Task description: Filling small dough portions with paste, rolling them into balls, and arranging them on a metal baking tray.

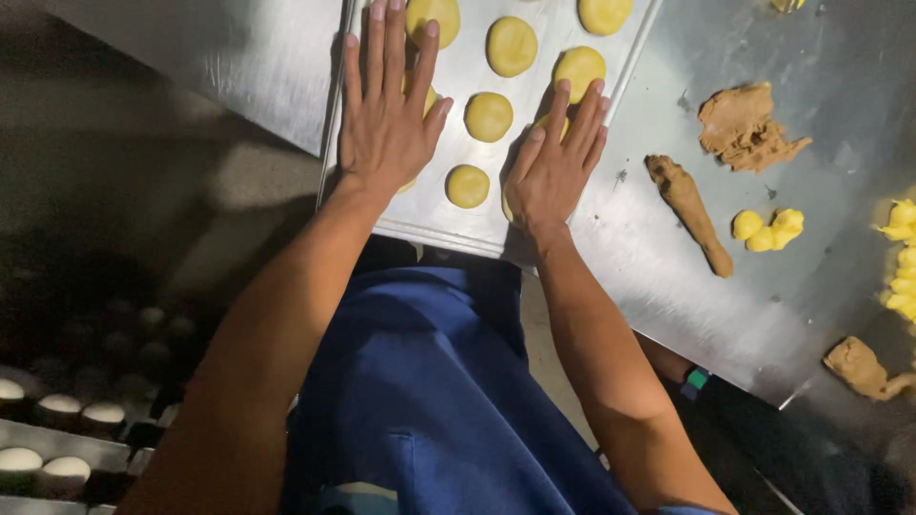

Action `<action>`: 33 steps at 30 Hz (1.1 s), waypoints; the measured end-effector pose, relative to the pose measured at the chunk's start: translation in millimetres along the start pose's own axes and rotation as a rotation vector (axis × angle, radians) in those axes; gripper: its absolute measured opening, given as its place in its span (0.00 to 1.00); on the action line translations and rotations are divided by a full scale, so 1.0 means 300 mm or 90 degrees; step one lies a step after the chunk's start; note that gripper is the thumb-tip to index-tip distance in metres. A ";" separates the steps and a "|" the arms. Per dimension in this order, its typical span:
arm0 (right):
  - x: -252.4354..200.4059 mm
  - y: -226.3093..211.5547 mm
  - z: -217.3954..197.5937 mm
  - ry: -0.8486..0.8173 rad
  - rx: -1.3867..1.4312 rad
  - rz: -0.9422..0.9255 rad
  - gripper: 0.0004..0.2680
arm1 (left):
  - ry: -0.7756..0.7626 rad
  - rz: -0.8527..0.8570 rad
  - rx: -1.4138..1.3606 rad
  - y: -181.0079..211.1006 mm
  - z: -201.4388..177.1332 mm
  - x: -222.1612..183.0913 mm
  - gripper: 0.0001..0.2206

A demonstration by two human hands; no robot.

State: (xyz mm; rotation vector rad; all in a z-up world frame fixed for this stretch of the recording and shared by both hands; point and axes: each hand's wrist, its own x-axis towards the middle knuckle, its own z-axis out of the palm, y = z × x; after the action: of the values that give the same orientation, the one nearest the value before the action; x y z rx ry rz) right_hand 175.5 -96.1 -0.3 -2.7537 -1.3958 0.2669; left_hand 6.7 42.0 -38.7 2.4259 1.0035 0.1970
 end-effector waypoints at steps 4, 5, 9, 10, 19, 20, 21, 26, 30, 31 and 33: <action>-0.068 -0.005 -0.026 -0.024 -0.033 0.010 0.22 | -0.081 -0.044 -0.036 0.022 -0.021 -0.032 0.32; -0.030 -0.032 -0.010 -0.004 -0.029 -0.005 0.22 | -0.056 -0.046 -0.029 0.020 -0.032 -0.007 0.32; -0.055 -0.174 0.030 0.045 0.038 -0.062 0.22 | -0.046 -0.053 -0.036 0.037 -0.048 -0.015 0.34; -0.064 -0.220 0.040 0.052 0.067 -0.079 0.22 | -0.054 -0.048 -0.038 0.038 -0.047 -0.007 0.33; -0.006 -0.238 0.076 -0.023 0.005 -0.098 0.22 | 0.086 -0.090 -0.114 0.033 0.000 0.060 0.33; -0.021 -0.233 0.071 -0.033 -0.001 -0.095 0.22 | 0.077 -0.094 -0.123 0.031 0.016 0.091 0.33; -0.024 -0.232 0.074 -0.038 -0.004 -0.101 0.22 | 0.037 -0.084 -0.102 0.020 0.032 0.128 0.30; -0.010 -0.243 0.077 -0.055 -0.016 -0.097 0.22 | 0.121 0.003 -0.014 -0.012 0.088 0.187 0.30; -0.007 -0.204 0.065 -0.047 0.037 -0.102 0.21 | 0.040 -0.017 -0.053 -0.009 0.054 0.205 0.29; -0.007 -0.188 0.070 -0.050 0.079 -0.104 0.21 | 0.019 -0.026 -0.047 -0.016 0.044 0.207 0.29; 0.028 -0.178 0.017 -0.038 0.117 -0.110 0.20 | 0.043 -0.016 -0.035 -0.020 0.067 0.193 0.29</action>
State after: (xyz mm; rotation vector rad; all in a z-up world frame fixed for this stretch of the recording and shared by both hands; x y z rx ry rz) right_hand 136.8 -57.7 -0.2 -2.4811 -1.5285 0.4478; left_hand 50.8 77.8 -62.5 2.3700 1.0435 0.2964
